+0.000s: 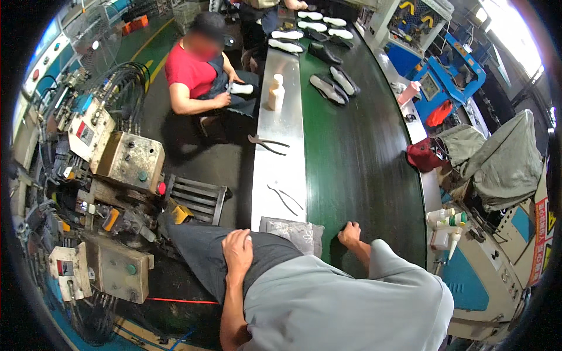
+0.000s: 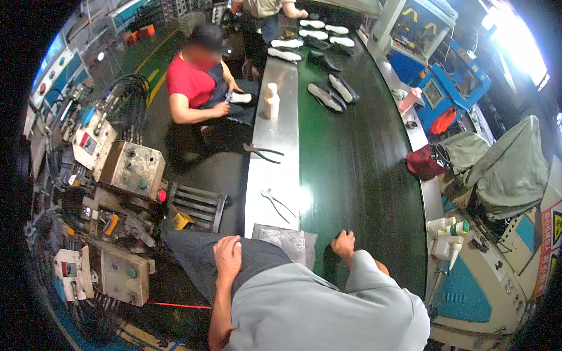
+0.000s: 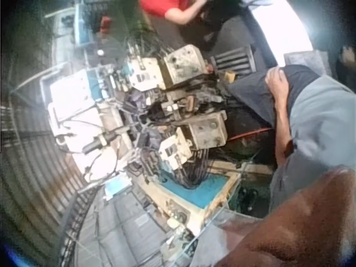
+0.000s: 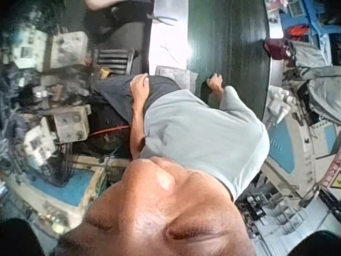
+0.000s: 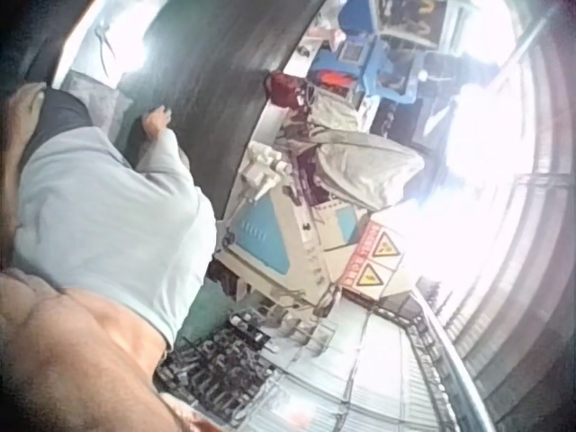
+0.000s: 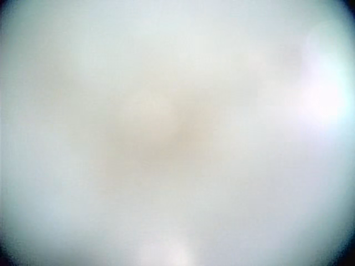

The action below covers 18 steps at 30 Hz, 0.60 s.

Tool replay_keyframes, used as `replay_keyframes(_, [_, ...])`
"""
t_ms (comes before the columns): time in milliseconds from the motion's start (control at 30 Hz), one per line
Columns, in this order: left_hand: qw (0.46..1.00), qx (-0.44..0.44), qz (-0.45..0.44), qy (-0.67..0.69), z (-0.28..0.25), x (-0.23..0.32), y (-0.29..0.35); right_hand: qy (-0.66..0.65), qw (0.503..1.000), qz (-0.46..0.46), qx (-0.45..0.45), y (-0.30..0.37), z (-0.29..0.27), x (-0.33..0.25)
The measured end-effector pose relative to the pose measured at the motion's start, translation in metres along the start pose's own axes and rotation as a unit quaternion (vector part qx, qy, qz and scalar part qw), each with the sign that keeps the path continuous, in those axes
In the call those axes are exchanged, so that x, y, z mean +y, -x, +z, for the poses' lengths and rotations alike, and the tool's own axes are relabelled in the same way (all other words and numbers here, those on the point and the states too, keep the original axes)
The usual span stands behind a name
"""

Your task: Operate industrial machinery to bond soles to shoe uppers.

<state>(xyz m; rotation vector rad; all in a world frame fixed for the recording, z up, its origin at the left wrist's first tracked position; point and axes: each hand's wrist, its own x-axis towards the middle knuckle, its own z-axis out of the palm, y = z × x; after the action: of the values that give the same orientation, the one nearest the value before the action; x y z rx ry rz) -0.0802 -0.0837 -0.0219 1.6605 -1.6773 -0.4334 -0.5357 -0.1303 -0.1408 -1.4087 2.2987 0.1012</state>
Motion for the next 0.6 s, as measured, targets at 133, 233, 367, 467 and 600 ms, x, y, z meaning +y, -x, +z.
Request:
replay_keyframes(133, [0.999,-0.006,0.026,0.036,-0.002,0.000,-0.001,-0.017,0.993,0.038,-0.110,0.008,0.019,-0.013])
replay_keyframes(233, [0.992,0.006,0.081,0.098,0.010,0.009,-0.017,0.126,0.982,-0.124,-0.070,-0.040,0.058,0.068])
replay_keyframes(367, [0.986,0.040,0.075,0.142,0.011,-0.014,0.007,0.242,0.963,-0.117,-0.017,-0.061,0.026,0.019])
replay_keyframes(467, [0.974,0.014,0.050,0.220,0.029,-0.039,0.016,0.002,0.958,-0.258,0.124,-0.095,0.029,0.026])
replay_keyframes(600, [0.941,-0.039,-0.017,0.337,-0.016,-0.045,0.014,-0.333,0.908,-0.254,-0.015,-0.151,0.016,-0.123])
